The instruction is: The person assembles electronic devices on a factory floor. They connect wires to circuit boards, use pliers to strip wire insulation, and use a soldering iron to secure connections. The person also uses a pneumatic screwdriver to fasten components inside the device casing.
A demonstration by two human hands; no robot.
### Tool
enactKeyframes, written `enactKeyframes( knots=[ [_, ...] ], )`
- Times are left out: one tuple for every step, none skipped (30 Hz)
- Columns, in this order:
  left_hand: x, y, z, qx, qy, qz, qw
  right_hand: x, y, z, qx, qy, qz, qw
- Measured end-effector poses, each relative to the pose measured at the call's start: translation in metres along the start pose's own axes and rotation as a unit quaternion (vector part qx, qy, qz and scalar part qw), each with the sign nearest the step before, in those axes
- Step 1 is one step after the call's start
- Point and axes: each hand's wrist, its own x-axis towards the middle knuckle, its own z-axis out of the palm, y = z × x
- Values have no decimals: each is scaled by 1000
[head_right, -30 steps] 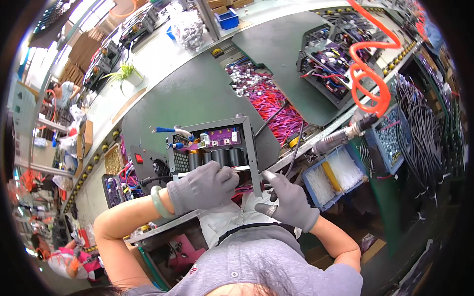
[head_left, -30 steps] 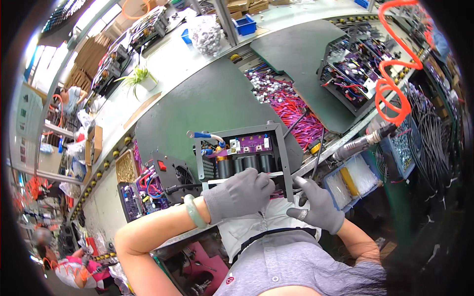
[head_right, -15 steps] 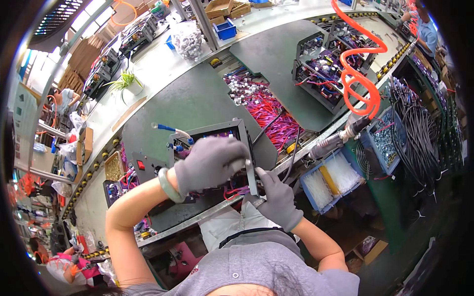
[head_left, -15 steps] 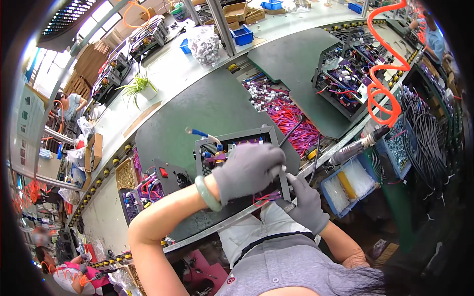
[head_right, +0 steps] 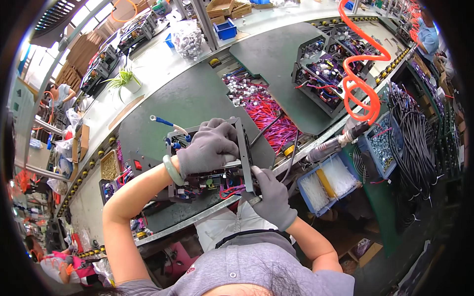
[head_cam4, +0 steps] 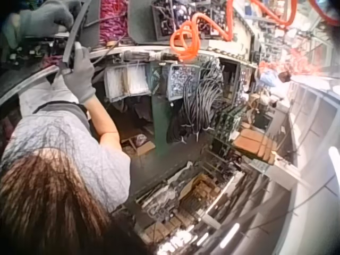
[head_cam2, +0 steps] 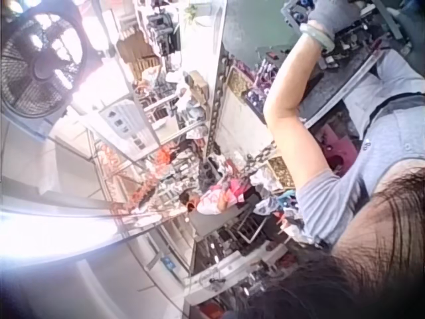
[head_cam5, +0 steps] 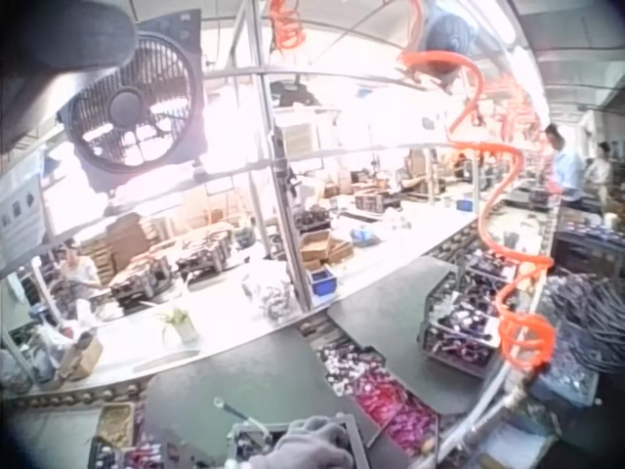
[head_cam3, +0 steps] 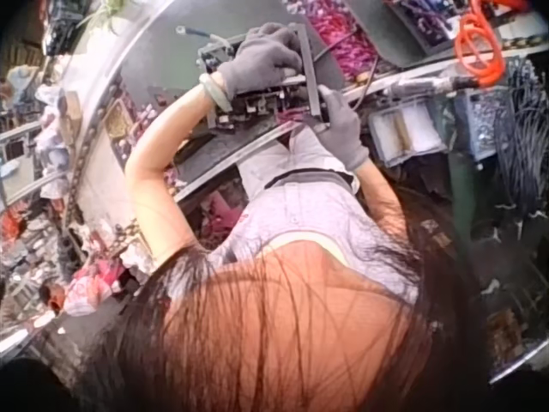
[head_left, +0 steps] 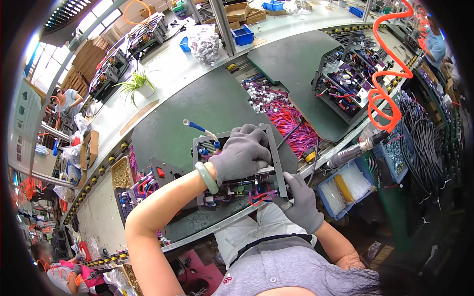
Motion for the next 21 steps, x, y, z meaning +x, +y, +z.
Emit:
enactKeyframes(
  knots=[
    [4, 1, -3, -6, -22, 0, 1000, 0, 0, -1, -2, -4, 3, 1000],
    [7, 1, -6, -11, -44, -1, 999, 0, -1, -2, -4, -9, 7, 1000],
    [11, -1, -5, -22, -77, 8, 997, 0, -2, -2, -7, -14, 10, 1000],
    [14, -3, -3, -32, -110, 17, 993, -1, -1, -2, -1, -15, 9, 1000],
    [17, -5, -3, -42, -144, 25, 988, -2, 0, 0, 5, -16, 9, 1000],
    [18, -5, -1, -54, -145, 21, 988, -5, 2, 1, 10, -17, 10, 1000],
    [19, -5, -1, -51, -140, 30, 988, -5, 3, 2, 7, -14, 7, 1000],
    [19, -5, -2, -49, -134, 38, 989, -5, 4, 2, 4, -12, 4, 1000],
    [19, -5, -4, -44, -129, 44, 990, -3, 4, 3, 4, -9, 0, 1000],
    [17, -6, -2, -59, -109, 41, 991, -1, 4, 3, 2, -4, -10, 1000],
    [13, -9, 2, -74, -89, 38, 993, 0, 4, 4, -1, 1, -20, 1000],
    [11, -11, 4, -86, -69, 36, 993, 2, 3, 4, -3, 7, -31, 999],
    [10, -13, 5, -105, -62, 34, 992, 3, 3, 4, -2, 9, -31, 999],
    [10, -15, 7, -124, -56, 32, 990, 3, 3, 4, -1, 11, -32, 999],
    [10, -15, 7, -144, -50, 30, 988, 3, 3, 5, 1, 12, -31, 999],
    [11, -15, 7, -146, -60, 23, 987, 4, 3, 5, -4, 15, -35, 999],
    [12, -15, 5, -149, -71, 16, 986, 5, 2, 5, -9, 19, -38, 999],
    [13, -16, 3, -150, -80, 10, 985, 8, 2, 5, -14, 24, -43, 999],
    [13, -18, 1, -165, -96, 11, 982, 9, 2, 4, -15, 22, -43, 999],
    [13, -20, 0, -180, -111, 12, 977, 9, 3, 4, -15, 21, -44, 999],
    [13, -22, -1, -195, -127, 12, 973, 10, 3, 4, -15, 20, -43, 999]
  ],
)
